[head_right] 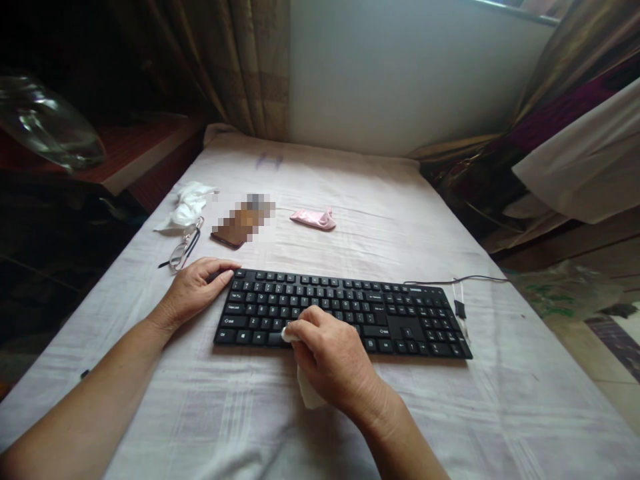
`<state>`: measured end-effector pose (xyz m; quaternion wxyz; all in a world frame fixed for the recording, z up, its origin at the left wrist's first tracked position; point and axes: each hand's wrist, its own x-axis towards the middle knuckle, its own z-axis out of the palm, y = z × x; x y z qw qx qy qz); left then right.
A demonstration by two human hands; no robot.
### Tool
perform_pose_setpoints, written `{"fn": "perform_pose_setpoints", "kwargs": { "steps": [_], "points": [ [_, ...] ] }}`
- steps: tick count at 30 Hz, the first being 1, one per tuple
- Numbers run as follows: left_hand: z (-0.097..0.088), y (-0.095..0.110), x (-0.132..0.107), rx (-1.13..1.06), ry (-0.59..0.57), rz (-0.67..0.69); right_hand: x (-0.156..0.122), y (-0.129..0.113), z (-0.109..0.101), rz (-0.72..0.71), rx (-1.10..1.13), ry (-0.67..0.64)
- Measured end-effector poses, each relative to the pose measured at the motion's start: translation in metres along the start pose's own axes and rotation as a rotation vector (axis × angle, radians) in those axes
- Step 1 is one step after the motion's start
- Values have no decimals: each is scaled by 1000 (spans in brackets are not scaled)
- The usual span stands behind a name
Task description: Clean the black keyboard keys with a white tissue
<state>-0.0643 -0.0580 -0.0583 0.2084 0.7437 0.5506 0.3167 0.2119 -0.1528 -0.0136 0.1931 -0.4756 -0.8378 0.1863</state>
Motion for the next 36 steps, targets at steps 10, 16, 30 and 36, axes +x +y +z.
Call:
{"fn": "perform_pose_setpoints", "kwargs": {
  "steps": [10,16,30,36],
  "points": [
    [-1,3,0,5,-1,-2,-28,32,-29,81,-22,6],
    [-1,3,1,3,0,-3,-17,23,-37,84,2,6],
    [-2,3,1,-9,-11,-2,27,9,-5,60,-59,36],
    [-2,4,1,-3,-10,-8,4,30,-18,124,-93,74]
  ]
}}
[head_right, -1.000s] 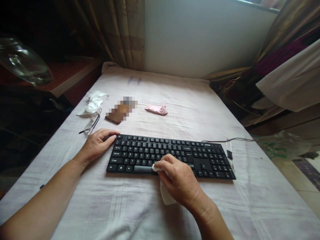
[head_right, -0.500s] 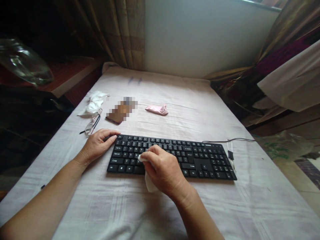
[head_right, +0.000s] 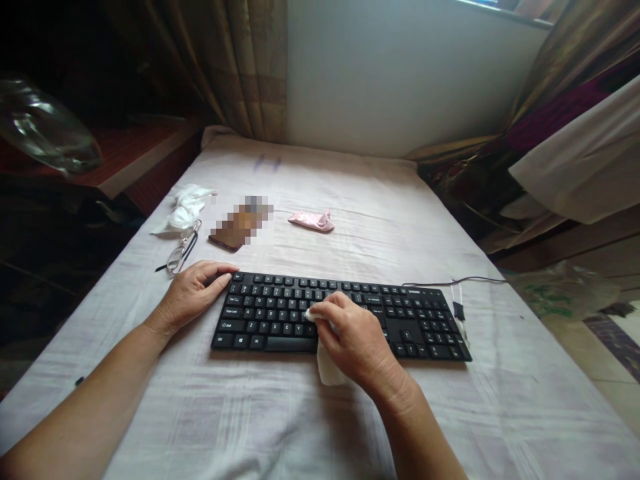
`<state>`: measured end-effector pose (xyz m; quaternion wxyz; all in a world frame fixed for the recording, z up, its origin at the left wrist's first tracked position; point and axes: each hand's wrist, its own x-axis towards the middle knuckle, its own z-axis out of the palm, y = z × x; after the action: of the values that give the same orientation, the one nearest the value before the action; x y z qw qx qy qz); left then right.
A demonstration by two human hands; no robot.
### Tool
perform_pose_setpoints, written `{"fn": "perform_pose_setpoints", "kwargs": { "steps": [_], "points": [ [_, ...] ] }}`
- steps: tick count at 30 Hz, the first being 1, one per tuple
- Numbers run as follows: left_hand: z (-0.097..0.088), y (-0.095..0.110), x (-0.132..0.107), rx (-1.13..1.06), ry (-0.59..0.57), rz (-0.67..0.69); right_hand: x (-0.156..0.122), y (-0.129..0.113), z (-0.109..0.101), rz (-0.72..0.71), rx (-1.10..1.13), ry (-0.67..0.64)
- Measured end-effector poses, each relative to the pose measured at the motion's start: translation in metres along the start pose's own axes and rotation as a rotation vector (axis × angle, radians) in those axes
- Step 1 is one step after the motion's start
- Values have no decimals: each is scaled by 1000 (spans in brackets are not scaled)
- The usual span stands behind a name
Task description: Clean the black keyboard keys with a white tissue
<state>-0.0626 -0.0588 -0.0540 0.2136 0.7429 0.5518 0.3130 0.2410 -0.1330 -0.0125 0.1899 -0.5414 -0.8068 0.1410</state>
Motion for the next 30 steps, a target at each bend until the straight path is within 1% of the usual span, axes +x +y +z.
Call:
{"fn": "perform_pose_setpoints", "kwargs": {
  "steps": [4,7,9,12,14,16,19,24,27,30],
  "points": [
    [0,1,1,5,3,1,-11,15,-11,44,-16,8],
    [-1,2,1,8,6,-2,-14,16,-16,51,-55,11],
    [-1,2,1,9,4,-4,-13,8,-15,28,-46,14],
    [-1,2,1,9,1,-5,-5,-15,-5,-43,27,3],
    [0,1,1,10,1,-7,1,-28,2,-75,49,-38],
    [0,0,1,12,2,-9,5,-33,7,-77,53,-67],
    [0,0,1,13,3,-10,3,-26,5,-45,49,-73],
    [0,-1,1,11,4,-9,-14,3,-8,16,15,-59],
    [0,-2,1,10,7,-11,-20,14,-16,45,-18,-94],
    [1,-1,1,8,8,-14,-20,17,-25,79,-62,-138]
  ]
}}
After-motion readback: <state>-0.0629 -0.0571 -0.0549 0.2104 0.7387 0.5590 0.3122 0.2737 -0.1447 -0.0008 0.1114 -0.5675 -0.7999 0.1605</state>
